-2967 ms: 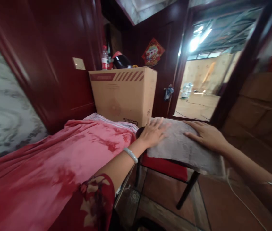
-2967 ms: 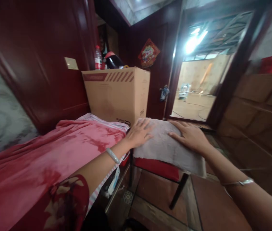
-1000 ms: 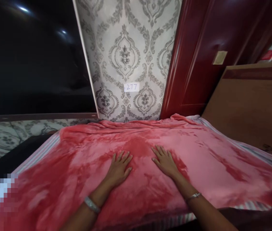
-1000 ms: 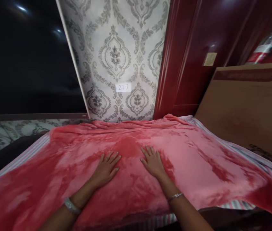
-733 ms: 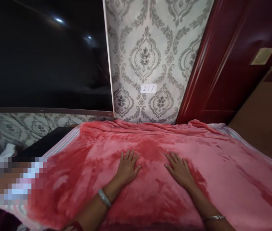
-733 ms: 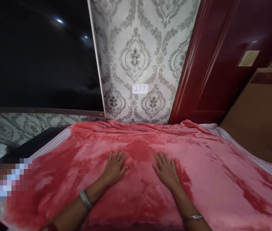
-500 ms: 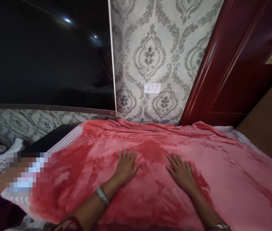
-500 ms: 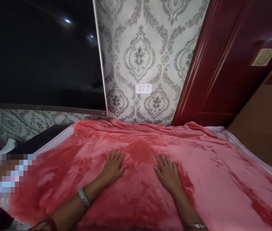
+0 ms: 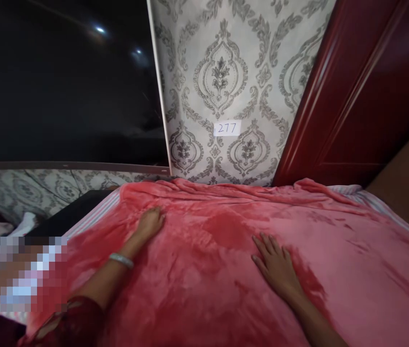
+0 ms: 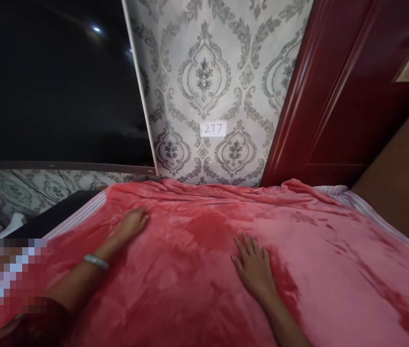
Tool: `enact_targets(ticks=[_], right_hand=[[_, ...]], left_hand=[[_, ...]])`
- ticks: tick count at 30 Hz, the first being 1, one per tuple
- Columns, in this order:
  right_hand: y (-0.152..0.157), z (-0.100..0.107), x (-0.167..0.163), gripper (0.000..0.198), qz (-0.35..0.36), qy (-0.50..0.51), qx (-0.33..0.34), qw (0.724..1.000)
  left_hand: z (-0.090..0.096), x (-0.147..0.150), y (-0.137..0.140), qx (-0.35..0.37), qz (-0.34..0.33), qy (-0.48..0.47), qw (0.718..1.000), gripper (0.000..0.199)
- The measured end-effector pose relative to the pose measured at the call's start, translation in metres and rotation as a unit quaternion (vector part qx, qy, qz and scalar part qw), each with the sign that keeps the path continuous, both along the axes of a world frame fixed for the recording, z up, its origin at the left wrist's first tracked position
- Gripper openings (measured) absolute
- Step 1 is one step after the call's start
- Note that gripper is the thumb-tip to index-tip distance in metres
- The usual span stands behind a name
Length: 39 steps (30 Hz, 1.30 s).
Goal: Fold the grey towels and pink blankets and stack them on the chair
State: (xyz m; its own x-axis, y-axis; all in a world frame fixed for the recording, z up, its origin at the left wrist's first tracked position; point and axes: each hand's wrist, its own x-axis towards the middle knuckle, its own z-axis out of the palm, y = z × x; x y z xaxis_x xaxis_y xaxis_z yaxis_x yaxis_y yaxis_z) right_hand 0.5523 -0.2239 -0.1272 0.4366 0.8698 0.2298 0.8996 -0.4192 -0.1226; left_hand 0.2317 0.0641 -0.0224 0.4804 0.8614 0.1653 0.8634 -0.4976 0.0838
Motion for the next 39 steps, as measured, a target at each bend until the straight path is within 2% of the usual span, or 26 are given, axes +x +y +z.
enact_targets(ticks=[5,8,10,13,16,19,22,25,28,31,33,36,37,39], right_hand=[[0.008,0.016,0.023,0.053,0.043,0.046,0.033,0.997],[0.033,0.032,0.055,0.048,0.063,0.089,0.109,0.988],[0.059,0.042,0.078,0.046,0.074,0.109,0.156,0.979],[0.107,0.054,0.107,0.042,0.096,0.131,0.185,0.969],[0.152,0.060,0.123,0.043,0.080,0.140,0.176,0.971],[0.184,0.061,0.130,0.051,0.024,0.132,0.133,0.982],[0.205,0.065,0.136,0.051,-0.050,0.110,0.072,0.990],[0.223,0.074,0.146,0.037,-0.078,0.097,0.074,0.989],[0.237,0.075,0.155,0.043,-0.076,0.102,0.119,0.985],[0.244,0.060,0.159,0.049,-0.039,0.114,0.146,0.982],[0.245,0.046,0.160,0.058,-0.004,0.106,0.140,0.984],[0.244,0.032,0.162,0.069,0.045,0.078,0.128,0.988],[0.242,0.030,0.162,0.069,0.055,0.071,0.122,0.988],[0.240,0.032,0.163,0.066,0.062,0.056,0.103,0.991]], left_hand=[[0.004,0.099,0.027,0.012,-0.115,-0.038,0.993,0.045],[0.001,0.144,0.042,0.009,-0.123,-0.049,0.991,0.042],[-0.001,0.161,0.052,0.002,-0.106,-0.050,0.993,0.040],[-0.002,0.173,0.069,-0.019,-0.091,-0.038,0.995,0.045],[-0.003,0.177,0.084,-0.046,-0.097,-0.013,0.994,0.042],[-0.004,0.183,0.093,-0.051,-0.091,-0.002,0.995,0.026],[-0.004,0.192,0.095,-0.022,-0.068,-0.030,0.997,0.033],[-0.003,0.199,0.096,0.014,-0.032,-0.074,0.997,0.043],[-0.010,0.204,0.097,0.032,-0.023,-0.103,0.994,0.047],[-0.022,0.207,0.099,0.031,-0.045,-0.106,0.993,0.048],[-0.029,0.207,0.099,0.038,-0.046,-0.106,0.993,0.058],[-0.029,0.208,0.093,0.074,-0.038,-0.125,0.989,0.066],[-0.028,0.209,0.090,0.084,-0.056,-0.131,0.986,0.061],[-0.026,0.212,0.082,0.082,-0.142,-0.122,0.979,0.052]])
